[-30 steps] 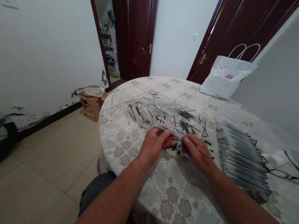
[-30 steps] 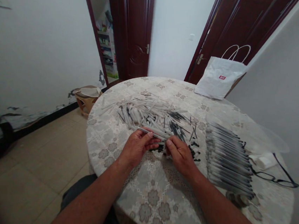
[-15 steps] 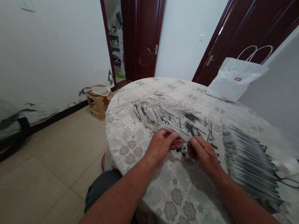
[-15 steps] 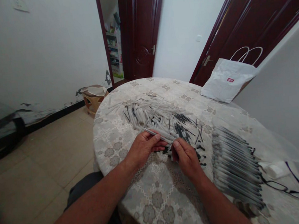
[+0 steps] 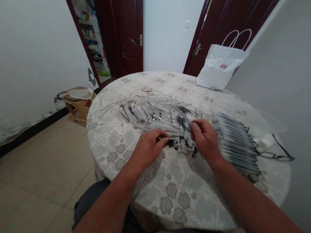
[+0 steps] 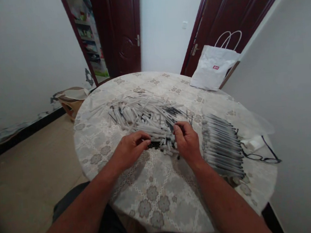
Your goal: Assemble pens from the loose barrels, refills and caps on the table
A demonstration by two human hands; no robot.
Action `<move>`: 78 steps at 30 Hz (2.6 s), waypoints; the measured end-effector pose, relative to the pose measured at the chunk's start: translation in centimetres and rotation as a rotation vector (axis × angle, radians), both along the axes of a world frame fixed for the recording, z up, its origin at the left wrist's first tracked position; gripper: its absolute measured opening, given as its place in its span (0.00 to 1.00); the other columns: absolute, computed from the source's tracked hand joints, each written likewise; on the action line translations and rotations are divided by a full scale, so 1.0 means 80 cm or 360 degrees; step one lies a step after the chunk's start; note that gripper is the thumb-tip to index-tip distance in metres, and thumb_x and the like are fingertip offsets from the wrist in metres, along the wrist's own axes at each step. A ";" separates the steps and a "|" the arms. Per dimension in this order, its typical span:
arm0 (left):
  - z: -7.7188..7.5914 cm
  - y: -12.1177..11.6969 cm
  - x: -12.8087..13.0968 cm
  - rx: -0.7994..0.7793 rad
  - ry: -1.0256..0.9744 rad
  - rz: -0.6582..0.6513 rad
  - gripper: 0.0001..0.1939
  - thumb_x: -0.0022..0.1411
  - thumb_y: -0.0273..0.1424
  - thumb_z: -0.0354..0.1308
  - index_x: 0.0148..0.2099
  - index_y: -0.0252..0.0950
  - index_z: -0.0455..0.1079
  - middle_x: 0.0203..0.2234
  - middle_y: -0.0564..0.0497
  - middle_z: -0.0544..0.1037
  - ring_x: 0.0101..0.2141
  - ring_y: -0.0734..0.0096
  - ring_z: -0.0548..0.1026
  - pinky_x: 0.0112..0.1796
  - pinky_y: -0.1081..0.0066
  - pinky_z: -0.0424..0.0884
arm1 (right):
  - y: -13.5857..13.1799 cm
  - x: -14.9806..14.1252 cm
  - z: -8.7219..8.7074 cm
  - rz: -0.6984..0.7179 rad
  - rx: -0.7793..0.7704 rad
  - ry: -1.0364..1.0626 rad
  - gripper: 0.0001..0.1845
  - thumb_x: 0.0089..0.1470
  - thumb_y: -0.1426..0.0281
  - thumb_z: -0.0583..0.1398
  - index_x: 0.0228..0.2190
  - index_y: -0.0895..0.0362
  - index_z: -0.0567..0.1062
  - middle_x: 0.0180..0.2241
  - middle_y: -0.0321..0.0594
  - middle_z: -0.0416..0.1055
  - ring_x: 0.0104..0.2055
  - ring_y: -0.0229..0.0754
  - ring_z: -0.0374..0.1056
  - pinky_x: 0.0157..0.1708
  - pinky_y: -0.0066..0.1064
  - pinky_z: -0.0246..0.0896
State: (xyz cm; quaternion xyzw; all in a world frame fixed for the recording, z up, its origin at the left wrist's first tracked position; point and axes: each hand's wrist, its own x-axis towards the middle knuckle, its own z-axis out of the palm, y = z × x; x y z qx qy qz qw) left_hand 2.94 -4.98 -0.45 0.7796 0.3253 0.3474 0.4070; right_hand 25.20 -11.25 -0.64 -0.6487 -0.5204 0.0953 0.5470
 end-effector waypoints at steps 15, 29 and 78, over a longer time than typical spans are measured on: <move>-0.032 -0.045 0.065 0.1141 0.1021 -0.0429 0.08 0.70 0.29 0.53 0.46 0.36 0.73 0.42 0.42 0.73 0.44 0.55 0.70 0.39 0.63 0.70 | -0.001 0.003 0.003 0.0064 0.0065 0.0047 0.13 0.64 0.58 0.59 0.41 0.54 0.74 0.30 0.36 0.73 0.31 0.40 0.68 0.30 0.29 0.62; -0.027 -0.033 0.044 0.0756 0.0548 -0.0324 0.07 0.65 0.25 0.56 0.43 0.35 0.74 0.37 0.43 0.78 0.41 0.58 0.74 0.42 0.62 0.71 | -0.001 0.000 0.001 0.0079 0.0119 0.0215 0.13 0.62 0.57 0.61 0.41 0.54 0.73 0.25 0.32 0.69 0.22 0.35 0.62 0.21 0.27 0.57; 0.017 0.033 -0.018 -0.1259 -0.1415 0.0167 0.11 0.60 0.32 0.68 0.43 0.31 0.76 0.39 0.44 0.81 0.36 0.69 0.79 0.35 0.70 0.79 | -0.014 -0.024 -0.005 0.0292 -0.0093 -0.0497 0.13 0.65 0.59 0.58 0.40 0.55 0.77 0.28 0.36 0.75 0.27 0.38 0.69 0.31 0.28 0.63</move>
